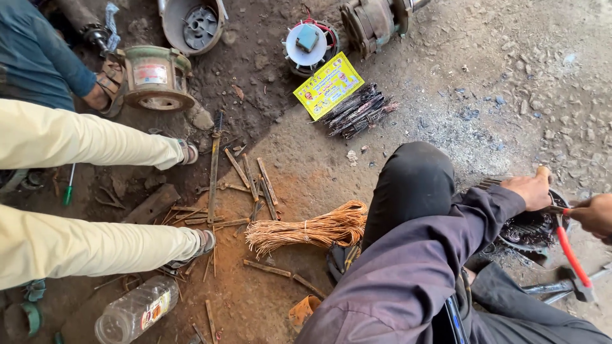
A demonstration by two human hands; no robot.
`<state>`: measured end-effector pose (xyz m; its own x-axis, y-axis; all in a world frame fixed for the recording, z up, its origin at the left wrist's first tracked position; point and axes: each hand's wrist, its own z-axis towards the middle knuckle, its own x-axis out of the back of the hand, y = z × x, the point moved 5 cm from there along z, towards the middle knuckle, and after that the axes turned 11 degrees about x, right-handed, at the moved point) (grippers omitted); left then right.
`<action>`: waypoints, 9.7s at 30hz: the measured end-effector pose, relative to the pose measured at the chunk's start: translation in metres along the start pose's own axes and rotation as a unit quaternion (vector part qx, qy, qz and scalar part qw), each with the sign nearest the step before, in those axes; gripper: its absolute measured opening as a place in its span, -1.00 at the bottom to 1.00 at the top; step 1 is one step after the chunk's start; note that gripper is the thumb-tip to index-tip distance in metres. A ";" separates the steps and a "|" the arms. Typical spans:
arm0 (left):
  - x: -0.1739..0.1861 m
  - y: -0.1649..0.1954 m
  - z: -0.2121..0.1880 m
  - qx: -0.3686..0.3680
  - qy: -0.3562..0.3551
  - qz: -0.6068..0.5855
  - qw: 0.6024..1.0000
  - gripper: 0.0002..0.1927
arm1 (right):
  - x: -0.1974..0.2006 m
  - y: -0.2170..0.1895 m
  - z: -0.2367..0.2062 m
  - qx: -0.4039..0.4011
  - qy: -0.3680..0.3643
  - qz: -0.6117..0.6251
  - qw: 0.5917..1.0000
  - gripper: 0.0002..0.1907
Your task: The person sits on the ground and uses pliers to pull and remove copper wire from a motor stator. They repeatedly reach into the stator slots, grip the wire, and extract it, placing the removed wire aside.
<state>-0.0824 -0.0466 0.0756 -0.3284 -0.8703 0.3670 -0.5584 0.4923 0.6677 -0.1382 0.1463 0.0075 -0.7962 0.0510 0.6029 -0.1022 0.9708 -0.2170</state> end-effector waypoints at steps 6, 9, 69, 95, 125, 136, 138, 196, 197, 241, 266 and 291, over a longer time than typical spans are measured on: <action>-0.022 -0.017 -0.036 -0.099 0.250 -0.082 0.960 -0.60 | 0.025 -0.019 -0.023 0.291 0.004 -0.166 0.942 -0.73; -0.091 -0.047 -0.058 -0.004 0.083 -0.158 0.984 -0.54 | 0.031 -0.014 -0.059 0.421 0.068 -0.249 0.870 -0.76; -0.247 -0.128 -0.066 0.285 -0.155 -0.387 0.863 -0.08 | -0.139 0.040 -0.129 0.080 0.432 0.004 0.898 -0.66; -0.236 -0.094 -0.071 0.220 -0.301 -0.471 0.799 -0.02 | -0.120 0.002 -0.158 -0.176 0.047 0.571 0.801 -0.26; -0.236 -0.081 -0.065 0.161 -0.270 -0.408 0.857 0.12 | -0.110 0.031 -0.118 -0.093 0.123 0.598 0.786 -0.19; -0.237 -0.068 -0.066 0.153 -0.286 -0.467 0.823 -0.08 | -0.076 0.039 -0.121 0.096 0.011 0.514 0.852 -0.08; -0.240 -0.065 -0.067 0.149 -0.276 -0.466 0.828 -0.15 | -0.079 0.046 -0.123 0.047 -0.035 0.583 0.810 -0.05; -0.238 -0.061 -0.080 0.097 -0.294 -0.420 0.853 -0.16 | -0.053 0.024 -0.158 0.035 -0.042 0.769 0.636 -0.02; -0.237 -0.059 -0.081 0.104 -0.294 -0.417 0.854 -0.15 | -0.055 0.028 -0.154 0.035 -0.029 0.756 0.652 -0.02; -0.216 -0.082 -0.046 0.197 -0.274 -0.482 0.808 -0.52 | -0.139 0.025 -0.144 -0.229 -0.029 0.600 0.766 -0.27; -0.221 -0.058 -0.038 0.213 -0.285 -0.503 0.788 -0.17 | -0.077 0.035 -0.106 -0.290 -0.097 0.329 0.894 -0.35; -0.225 -0.088 -0.020 0.145 -0.208 -0.523 0.814 -0.56 | -0.116 0.016 -0.109 -0.202 0.023 0.347 0.916 -0.43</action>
<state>0.0561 0.1053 -0.0523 0.2460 -0.7648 -0.5954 -0.8344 -0.4797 0.2714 0.0171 0.1810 0.0180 -0.5591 0.6887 0.4617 0.6542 0.7085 -0.2647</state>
